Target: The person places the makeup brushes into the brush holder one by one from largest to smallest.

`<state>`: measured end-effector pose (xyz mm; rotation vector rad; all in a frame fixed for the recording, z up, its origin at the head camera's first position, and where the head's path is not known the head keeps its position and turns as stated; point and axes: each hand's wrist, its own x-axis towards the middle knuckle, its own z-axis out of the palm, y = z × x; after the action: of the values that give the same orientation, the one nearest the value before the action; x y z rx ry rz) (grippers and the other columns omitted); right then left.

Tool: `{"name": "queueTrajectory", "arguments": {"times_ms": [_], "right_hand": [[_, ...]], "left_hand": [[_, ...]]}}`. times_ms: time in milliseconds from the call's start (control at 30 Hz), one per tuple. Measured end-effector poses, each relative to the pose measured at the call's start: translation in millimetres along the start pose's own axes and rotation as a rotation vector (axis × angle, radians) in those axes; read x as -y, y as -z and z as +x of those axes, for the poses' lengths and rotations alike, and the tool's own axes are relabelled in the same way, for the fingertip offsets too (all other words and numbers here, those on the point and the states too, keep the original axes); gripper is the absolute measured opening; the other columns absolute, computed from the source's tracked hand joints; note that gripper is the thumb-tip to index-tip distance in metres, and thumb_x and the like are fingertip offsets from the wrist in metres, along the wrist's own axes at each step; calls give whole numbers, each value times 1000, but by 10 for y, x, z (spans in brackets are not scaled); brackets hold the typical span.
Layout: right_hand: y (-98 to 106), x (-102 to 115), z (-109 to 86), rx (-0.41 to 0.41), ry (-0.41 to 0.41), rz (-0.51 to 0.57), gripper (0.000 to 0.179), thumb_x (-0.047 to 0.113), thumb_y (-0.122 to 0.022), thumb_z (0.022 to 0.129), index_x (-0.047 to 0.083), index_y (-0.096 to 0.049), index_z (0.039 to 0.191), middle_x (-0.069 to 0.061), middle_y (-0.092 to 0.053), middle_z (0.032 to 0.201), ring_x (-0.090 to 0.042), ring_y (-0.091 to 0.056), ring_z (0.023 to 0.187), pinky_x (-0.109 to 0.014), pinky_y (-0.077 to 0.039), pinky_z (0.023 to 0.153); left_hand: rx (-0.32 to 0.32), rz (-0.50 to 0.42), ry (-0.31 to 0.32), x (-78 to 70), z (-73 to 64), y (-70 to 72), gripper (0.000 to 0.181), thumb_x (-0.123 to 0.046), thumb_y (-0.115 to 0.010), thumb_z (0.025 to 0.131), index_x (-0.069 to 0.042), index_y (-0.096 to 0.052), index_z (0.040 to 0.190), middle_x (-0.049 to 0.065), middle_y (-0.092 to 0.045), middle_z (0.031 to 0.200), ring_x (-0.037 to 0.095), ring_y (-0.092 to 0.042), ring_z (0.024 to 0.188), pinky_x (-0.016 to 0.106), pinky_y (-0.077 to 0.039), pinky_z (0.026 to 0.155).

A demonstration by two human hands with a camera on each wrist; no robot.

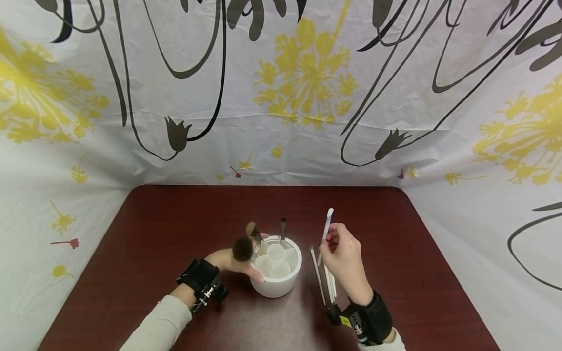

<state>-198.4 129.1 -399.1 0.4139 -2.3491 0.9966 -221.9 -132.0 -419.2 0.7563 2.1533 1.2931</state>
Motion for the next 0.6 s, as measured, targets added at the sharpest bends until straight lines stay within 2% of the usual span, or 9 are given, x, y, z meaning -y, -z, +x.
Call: {"name": "queueTrajectory", "arguments": {"times_ms": [167, 400, 600], "right_hand": [[-18, 56, 18, -4, 26, 38, 28, -10, -65, 68, -3, -53, 92, -7, -54, 73, -10, -53, 60, -25, -47, 51], [-50, 97, 33, 7, 64, 95, 29, -14, -64, 68, -3, -52, 92, -7, -55, 74, -10, -55, 62, -22, -48, 53], [-89, 129, 40, 10, 85, 116, 30, -14, -64, 68, -2, -52, 92, -7, -55, 74, -10, -56, 63, -22, -48, 53]], "left_hand": [[-3, 11, 5, 15, 21, -3, 95, -14, -80, 65, 12, -20, 134, 28, -25, 139, 38, -22, 128, 54, -17, 103], [-14, 43, -43, 38, 46, -25, 89, 1, -77, 65, 16, -20, 132, 30, -27, 136, 40, -25, 126, 52, -18, 103], [-18, 47, -49, 9, 24, -22, 89, 0, -77, 65, 15, -20, 132, 29, -26, 137, 39, -26, 126, 52, -18, 103]]}}
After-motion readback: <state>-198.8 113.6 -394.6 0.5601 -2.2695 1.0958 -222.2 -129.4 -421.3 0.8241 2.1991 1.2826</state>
